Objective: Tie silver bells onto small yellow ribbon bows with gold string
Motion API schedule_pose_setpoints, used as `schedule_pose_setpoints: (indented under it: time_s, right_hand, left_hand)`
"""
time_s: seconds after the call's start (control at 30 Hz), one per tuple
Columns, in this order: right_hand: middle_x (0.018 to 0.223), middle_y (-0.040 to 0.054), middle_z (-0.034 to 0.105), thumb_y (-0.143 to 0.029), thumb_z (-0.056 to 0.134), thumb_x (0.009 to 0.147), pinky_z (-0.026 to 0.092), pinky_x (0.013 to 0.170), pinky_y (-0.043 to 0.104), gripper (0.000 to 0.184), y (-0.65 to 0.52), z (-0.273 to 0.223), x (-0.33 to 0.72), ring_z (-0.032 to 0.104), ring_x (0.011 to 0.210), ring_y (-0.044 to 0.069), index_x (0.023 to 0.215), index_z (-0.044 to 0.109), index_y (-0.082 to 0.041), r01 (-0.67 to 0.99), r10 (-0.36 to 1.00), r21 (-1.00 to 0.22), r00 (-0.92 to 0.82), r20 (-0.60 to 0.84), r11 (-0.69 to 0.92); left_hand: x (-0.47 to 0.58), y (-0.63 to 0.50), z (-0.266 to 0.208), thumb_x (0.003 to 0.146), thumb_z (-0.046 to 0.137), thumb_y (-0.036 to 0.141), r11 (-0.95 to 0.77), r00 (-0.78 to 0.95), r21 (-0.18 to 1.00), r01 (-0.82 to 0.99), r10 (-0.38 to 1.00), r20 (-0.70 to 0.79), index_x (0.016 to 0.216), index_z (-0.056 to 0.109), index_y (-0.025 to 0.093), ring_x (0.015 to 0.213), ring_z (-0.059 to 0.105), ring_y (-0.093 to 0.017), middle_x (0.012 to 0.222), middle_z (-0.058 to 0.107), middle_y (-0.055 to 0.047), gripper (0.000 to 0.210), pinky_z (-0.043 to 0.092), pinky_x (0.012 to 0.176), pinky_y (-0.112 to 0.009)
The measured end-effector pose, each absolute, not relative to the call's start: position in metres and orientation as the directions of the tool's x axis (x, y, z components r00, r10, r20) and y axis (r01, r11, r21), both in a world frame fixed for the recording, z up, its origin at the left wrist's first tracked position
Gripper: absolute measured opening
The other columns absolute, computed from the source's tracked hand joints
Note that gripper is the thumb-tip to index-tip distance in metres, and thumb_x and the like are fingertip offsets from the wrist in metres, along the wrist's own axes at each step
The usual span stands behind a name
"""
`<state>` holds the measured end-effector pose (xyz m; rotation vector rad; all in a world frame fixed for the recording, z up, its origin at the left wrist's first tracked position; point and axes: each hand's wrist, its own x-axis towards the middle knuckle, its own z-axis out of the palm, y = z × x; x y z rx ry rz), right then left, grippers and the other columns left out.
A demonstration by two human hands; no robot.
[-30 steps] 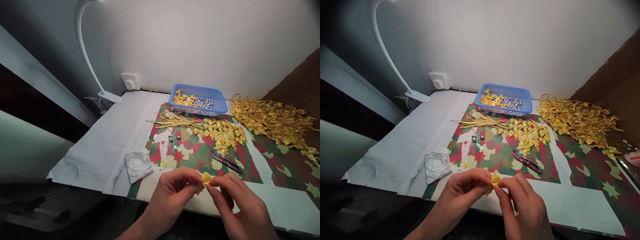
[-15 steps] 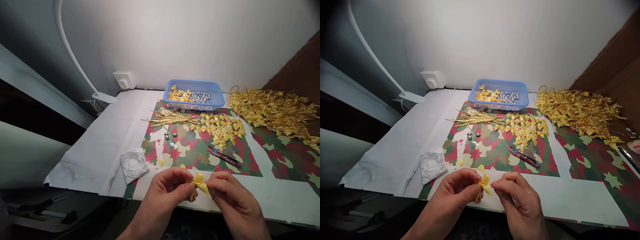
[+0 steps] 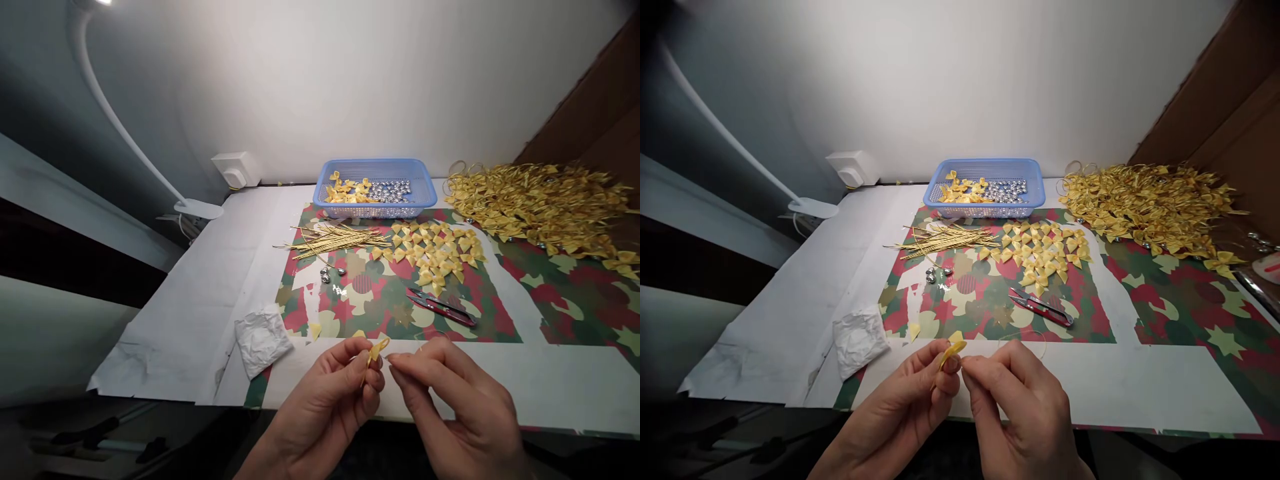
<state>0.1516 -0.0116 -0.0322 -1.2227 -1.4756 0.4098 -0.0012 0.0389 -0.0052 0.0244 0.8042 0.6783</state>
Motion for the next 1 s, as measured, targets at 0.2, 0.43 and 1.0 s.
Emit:
schedule_pose_setpoints:
  time_s: [0.2,0.43,1.0]
  right_hand:
    - [0.071,0.0000,0.052,-0.003,0.058,0.088,0.043,0.052,0.023,0.026,-0.012,-0.030,0.148,0.051,0.059,0.011,0.101,0.068,-0.023,0.477,0.836,-0.783,0.161,0.525,0.400]
    - [0.077,0.0022,0.054,0.000,0.055,0.087,0.047,0.056,0.023,0.030,-0.014,-0.027,0.163,0.054,0.064,0.012,0.104,0.067,-0.022,0.504,0.868,-0.761,0.044,0.495,0.408]
    - [0.075,0.0014,0.057,-0.012,0.056,0.093,0.046,0.058,0.023,0.019,-0.016,-0.036,0.165,0.056,0.065,0.013,0.090,0.071,-0.024,0.315,0.950,-0.915,0.098,0.296,0.253]
  left_hand:
    - [0.000,0.037,-0.004,0.073,0.085,0.012,0.739,0.456,0.455,-0.497,0.668,-0.588,0.081,0.078,0.013,0.061,0.066,-0.007,0.069,0.072,-0.004,0.011,0.057,0.061,-0.014]
    - [-0.004,0.034,-0.002,0.082,0.079,0.020,0.578,0.401,0.753,-0.313,0.800,-0.447,0.083,0.079,0.016,0.065,0.063,-0.007,0.069,0.073,0.000,0.004,0.053,0.066,-0.013]
    - [-0.004,0.033,0.001,0.083,0.076,0.024,0.593,0.476,0.772,-0.228,0.760,-0.442,0.084,0.080,0.016,0.061,0.059,-0.008,0.072,0.070,-0.002,0.009,0.049,0.059,-0.016]
